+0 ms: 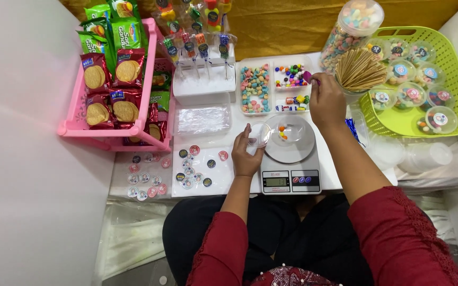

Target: Weighing small candies using a spoon and scale, and organizing stickers for packaging.

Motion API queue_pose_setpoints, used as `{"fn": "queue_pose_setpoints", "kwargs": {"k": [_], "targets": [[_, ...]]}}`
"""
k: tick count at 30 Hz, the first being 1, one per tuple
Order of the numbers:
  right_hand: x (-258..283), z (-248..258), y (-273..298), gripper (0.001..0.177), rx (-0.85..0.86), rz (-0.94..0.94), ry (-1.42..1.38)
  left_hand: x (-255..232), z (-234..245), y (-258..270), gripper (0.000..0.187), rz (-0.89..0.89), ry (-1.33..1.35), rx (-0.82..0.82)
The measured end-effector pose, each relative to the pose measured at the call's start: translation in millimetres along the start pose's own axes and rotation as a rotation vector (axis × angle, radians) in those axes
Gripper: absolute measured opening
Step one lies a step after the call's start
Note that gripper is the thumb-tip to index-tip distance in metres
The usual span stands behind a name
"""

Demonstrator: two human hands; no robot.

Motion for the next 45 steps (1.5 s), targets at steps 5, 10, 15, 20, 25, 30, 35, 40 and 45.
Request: {"fn": "queue_pose_setpoints", "kwargs": {"k": [5, 10, 15, 20, 25, 30, 35, 40, 45], "targets": [[-14, -43, -6, 0.011, 0.179, -0.088, 0.162, -3, 0, 0, 0.073, 0.003, -0.005, 0.006], [-7, -47, -13, 0.013, 0.171, -0.182, 0.028, 1, -2, -2, 0.074, -0.009, -0.016, 0.002], [1, -46, -18, 0.014, 0.143, -0.208, -0.171, -1, -3, -2, 0.074, -0.007, -0.007, 0.008], [-7, -53, -14, 0.013, 0.178, -0.160, -0.066, -2, -3, -2, 0.073, 0.004, -0.007, 0.018], [1, -44, -19, 0.012, 0.132, -0.139, -0.070, -4, -3, -4, 0.073, 0.012, -0.024, 0.028], [2, -51, -16, 0.014, 0.174, -0.150, -0.132, -9, -2, -4, 0.073, 0.019, -0.021, 0.040], [6, -51, -21, 0.013, 0.143, -0.134, -0.131, -7, -2, -4, 0.073, 0.012, -0.032, 0.029], [-16, -76, -14, 0.015, 0.127, -0.296, -0.286, -9, -1, -4, 0.073, 0.011, -0.032, 0.030], [-44, -92, 2, 0.016, -0.056, -0.753, -0.696, -5, -3, -3, 0.073, 0.019, -0.030, 0.025]]}}
Point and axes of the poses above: each hand's wrist, its own y-axis away from the middle knuckle, its own z-axis out of the back of the hand, x = y × z, the point moved 6 cm from there along -y, towards the middle knuckle, and after that the axes turned 6 degrees about y, right-handed, at the moved point
